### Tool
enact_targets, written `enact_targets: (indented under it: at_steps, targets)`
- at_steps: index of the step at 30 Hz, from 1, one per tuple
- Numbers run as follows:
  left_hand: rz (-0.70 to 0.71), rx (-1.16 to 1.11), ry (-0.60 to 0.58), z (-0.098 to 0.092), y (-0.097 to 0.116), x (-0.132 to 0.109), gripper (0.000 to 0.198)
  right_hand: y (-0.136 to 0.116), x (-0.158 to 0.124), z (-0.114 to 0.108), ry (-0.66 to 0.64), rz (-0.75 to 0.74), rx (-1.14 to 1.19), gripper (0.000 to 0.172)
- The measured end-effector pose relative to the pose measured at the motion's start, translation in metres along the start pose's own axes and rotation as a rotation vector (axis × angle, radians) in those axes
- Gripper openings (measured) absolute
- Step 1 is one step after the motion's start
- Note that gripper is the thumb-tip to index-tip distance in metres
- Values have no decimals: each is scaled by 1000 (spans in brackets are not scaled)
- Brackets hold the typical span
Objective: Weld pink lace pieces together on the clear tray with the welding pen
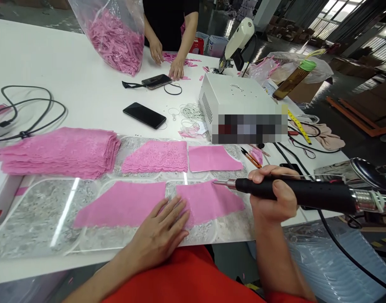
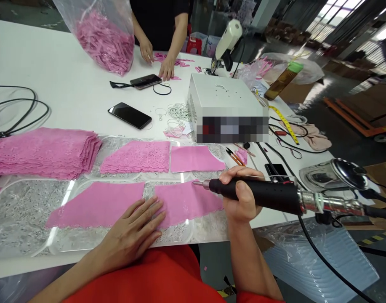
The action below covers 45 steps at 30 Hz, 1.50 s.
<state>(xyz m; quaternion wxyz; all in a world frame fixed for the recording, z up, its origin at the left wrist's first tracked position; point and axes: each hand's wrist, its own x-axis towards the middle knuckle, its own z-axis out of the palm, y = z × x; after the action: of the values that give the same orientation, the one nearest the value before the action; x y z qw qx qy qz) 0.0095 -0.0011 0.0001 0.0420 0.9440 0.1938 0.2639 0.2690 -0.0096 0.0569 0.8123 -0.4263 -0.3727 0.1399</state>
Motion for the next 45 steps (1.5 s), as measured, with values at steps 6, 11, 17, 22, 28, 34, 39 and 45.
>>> enact_targets:
  at_steps: [6,11,17,22,28,34,39,45]
  targets:
    - [-10,12,13,0,2,-1,30,5,-7,8,-78,23,16,13]
    - [-18,-2,-7,1,2,-2,32,5,-9,9,-83,44,8,12]
    - [-37,-7,4,3,4,-4,31,5,-8,9,-100,36,-17,9]
    - [-46,-12,19,4,6,-4,29,4,-9,13,-101,24,-7,11]
    - [-30,-20,42,2,6,-3,29,2,-17,26,-140,61,32,11]
    - [-39,-30,22,3,6,-3,28,5,-22,36,-177,68,-4,11]
    - [-47,-48,22,4,7,-4,28,6,-22,37,-190,76,-15,11]
    - [-38,-50,53,3,6,-2,28,6,-23,37,-203,75,-9,9]
